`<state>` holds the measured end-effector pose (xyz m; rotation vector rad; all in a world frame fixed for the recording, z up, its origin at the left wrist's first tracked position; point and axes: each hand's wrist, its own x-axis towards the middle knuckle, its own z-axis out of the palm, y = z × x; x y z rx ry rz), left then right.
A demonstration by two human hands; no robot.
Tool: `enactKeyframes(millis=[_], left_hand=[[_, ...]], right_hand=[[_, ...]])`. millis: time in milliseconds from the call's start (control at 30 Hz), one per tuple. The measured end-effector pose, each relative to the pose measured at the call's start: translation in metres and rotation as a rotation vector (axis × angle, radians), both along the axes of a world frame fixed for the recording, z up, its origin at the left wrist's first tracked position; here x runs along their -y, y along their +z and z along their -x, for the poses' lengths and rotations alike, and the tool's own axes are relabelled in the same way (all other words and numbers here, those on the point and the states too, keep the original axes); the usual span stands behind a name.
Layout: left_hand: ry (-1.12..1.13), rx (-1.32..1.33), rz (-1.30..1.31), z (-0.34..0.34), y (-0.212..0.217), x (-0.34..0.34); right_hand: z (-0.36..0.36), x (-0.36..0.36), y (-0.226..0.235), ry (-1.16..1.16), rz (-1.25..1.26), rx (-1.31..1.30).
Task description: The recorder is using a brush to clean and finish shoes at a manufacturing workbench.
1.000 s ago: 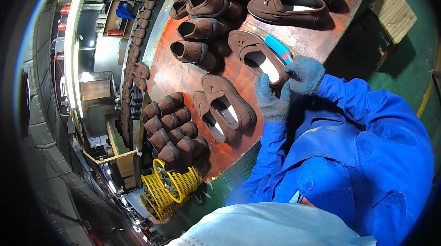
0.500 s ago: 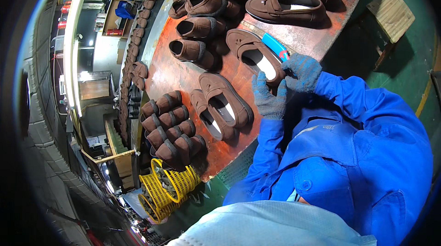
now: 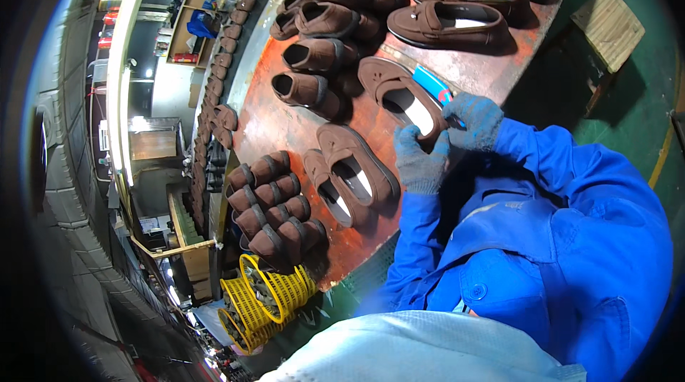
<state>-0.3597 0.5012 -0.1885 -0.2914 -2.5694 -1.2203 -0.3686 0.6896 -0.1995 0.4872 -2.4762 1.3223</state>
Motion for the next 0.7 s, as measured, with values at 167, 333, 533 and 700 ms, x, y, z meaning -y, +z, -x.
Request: enactKeyframes(millis=[167,333,533,700], left_hand=[[-0.003,0.042,0.175,-0.003,0.014,-0.001],[-0.059,0.178,0.255,-0.002,0.032,0.009],[-0.155,0.118,-0.129,-0.010,0.095,-0.011],[-0.366,-0.219,-0.052,0.052,0.132,-0.051]], right_hand=[[0.001,-0.004,0.010,0.069,0.038,0.142],[0.013,-0.014,0.003,-0.026,0.172,0.180],[0.025,-0.041,-0.007,-0.134,0.119,0.114],[0.024,-0.027,-0.015,-0.092,0.036,0.087]])
